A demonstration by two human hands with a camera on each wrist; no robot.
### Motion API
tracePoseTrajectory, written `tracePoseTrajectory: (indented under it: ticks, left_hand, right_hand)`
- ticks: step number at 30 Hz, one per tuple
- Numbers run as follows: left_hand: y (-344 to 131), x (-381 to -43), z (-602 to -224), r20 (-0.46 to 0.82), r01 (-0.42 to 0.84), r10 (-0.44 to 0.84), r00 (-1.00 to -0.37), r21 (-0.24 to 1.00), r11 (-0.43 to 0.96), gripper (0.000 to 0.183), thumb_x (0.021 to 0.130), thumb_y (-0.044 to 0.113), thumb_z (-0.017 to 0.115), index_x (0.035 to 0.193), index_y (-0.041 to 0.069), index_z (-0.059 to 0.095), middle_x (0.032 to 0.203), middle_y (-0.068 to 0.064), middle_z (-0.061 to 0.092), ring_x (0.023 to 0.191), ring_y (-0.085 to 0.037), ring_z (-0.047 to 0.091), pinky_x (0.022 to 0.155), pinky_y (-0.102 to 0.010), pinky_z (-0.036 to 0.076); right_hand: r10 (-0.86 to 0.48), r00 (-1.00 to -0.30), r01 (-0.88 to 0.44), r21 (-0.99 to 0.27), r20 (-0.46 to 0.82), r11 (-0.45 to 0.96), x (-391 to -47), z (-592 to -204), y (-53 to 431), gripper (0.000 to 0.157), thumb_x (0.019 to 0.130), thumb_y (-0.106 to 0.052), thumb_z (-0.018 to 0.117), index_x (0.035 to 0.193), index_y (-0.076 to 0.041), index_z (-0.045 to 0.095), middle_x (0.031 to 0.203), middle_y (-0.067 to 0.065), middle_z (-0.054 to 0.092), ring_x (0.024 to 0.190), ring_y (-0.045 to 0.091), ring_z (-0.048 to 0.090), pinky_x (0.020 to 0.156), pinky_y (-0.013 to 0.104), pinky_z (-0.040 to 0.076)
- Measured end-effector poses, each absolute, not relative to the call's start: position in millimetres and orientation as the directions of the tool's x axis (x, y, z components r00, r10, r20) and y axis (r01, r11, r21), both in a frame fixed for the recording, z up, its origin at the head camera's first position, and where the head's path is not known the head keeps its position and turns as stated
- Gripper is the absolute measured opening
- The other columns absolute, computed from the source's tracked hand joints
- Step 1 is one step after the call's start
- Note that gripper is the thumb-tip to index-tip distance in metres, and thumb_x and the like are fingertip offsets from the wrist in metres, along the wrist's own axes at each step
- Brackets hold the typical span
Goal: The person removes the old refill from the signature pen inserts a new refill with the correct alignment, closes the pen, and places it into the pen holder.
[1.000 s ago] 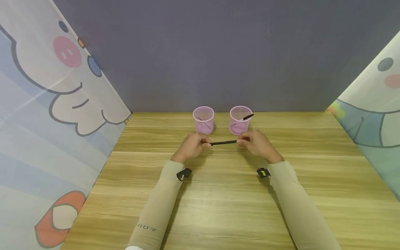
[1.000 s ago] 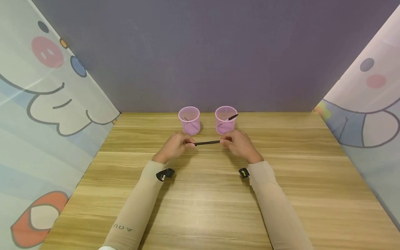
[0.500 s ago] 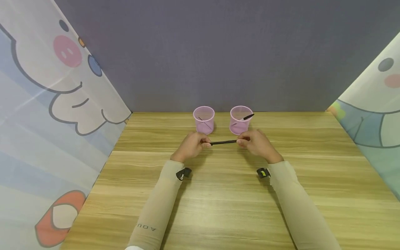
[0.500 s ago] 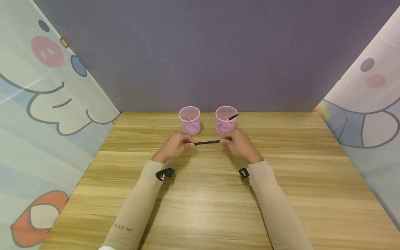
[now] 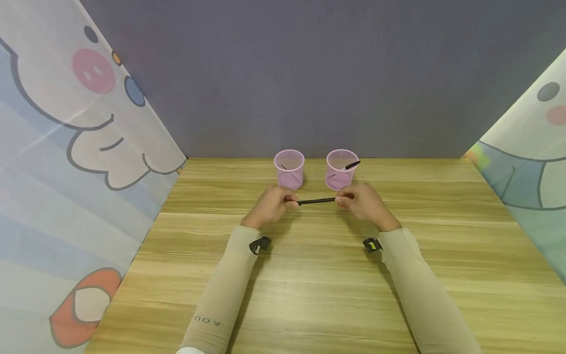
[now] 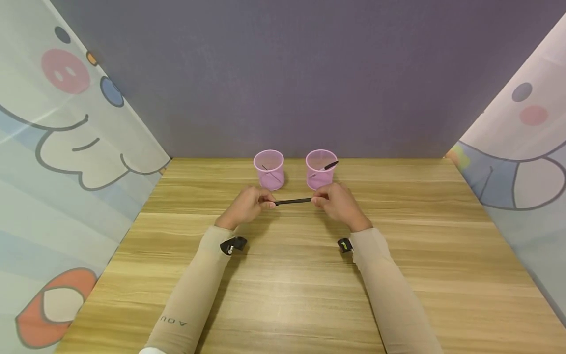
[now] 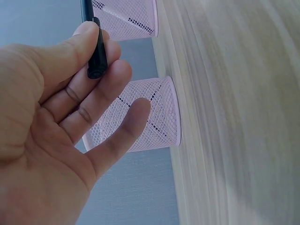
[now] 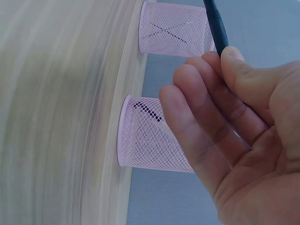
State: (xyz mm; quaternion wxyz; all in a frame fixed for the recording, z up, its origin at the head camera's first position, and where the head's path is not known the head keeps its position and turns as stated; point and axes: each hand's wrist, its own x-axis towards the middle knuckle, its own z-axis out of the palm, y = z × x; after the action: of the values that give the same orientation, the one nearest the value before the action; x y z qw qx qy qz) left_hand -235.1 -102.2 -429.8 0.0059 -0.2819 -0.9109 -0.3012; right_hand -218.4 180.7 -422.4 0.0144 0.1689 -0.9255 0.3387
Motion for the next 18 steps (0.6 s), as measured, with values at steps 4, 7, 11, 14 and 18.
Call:
tracePoseTrajectory:
  ticks: [4,7,11,14,18]
  left_hand:
    - [-101.9,-235.5,-429.8,0.181,0.518,0.51,-0.841,0.542,0.662,0.007,0.091,0.016,0.075,0.091,0.009,0.078,0.082,-0.002,0.076,0.074,-0.011,0.066,0.074,-0.029,0.056]
    - [-101.8,-236.1,-430.3,0.175,0.514,0.508,-0.843,0.542,0.665,0.007,0.091,0.016,0.075,0.091,0.009,0.078,0.082,-0.001,0.076,0.074,-0.011,0.066,0.074,-0.029,0.055]
    - [-101.7,-237.1,-431.2,0.163,0.502,0.505,-0.847,0.557,0.662,0.007,0.092,0.016,0.075,0.09,0.01,0.078,0.081,-0.001,0.075,0.074,-0.01,0.065,0.073,-0.028,0.054]
    - [-101.9,-237.3,-431.6,0.16,0.496,0.502,-0.85,0.565,0.659,0.006,0.092,0.015,0.075,0.09,0.01,0.078,0.081,-0.001,0.075,0.073,-0.01,0.064,0.073,-0.028,0.054]
    - [-102.1,-237.3,-431.5,0.164,0.502,0.506,-0.847,0.56,0.659,0.006,0.092,0.016,0.076,0.09,0.011,0.078,0.081,-0.001,0.075,0.073,-0.009,0.064,0.072,-0.028,0.053]
  right_hand:
    - [-0.302,-0.941,-0.328,-0.635,0.153,0.7,-219.1,-423.1,181.0,0.01,0.093,-0.012,0.074,0.086,-0.006,0.076,0.078,0.002,0.072,0.076,0.014,0.063,0.072,0.031,0.05]
    - [-0.297,-0.941,-0.327,-0.647,0.161,0.689,-219.6,-423.1,182.1,0.007,0.091,-0.011,0.077,0.087,-0.005,0.077,0.079,0.006,0.073,0.075,0.016,0.062,0.07,0.032,0.049]
    - [-0.295,-0.942,-0.328,-0.643,0.162,0.692,-219.6,-422.6,183.0,0.008,0.091,-0.012,0.077,0.087,-0.005,0.076,0.081,0.006,0.073,0.076,0.016,0.062,0.071,0.032,0.049]
    - [-0.296,-0.941,-0.331,-0.632,0.164,0.701,-219.4,-422.0,182.9,0.011,0.091,-0.014,0.077,0.088,-0.004,0.076,0.082,0.005,0.073,0.077,0.016,0.061,0.072,0.033,0.049]
    - [-0.294,-0.943,-0.324,-0.633,0.157,0.703,-219.7,-422.5,183.1,0.011,0.091,-0.015,0.077,0.089,-0.004,0.076,0.082,0.005,0.073,0.077,0.016,0.062,0.072,0.033,0.049]
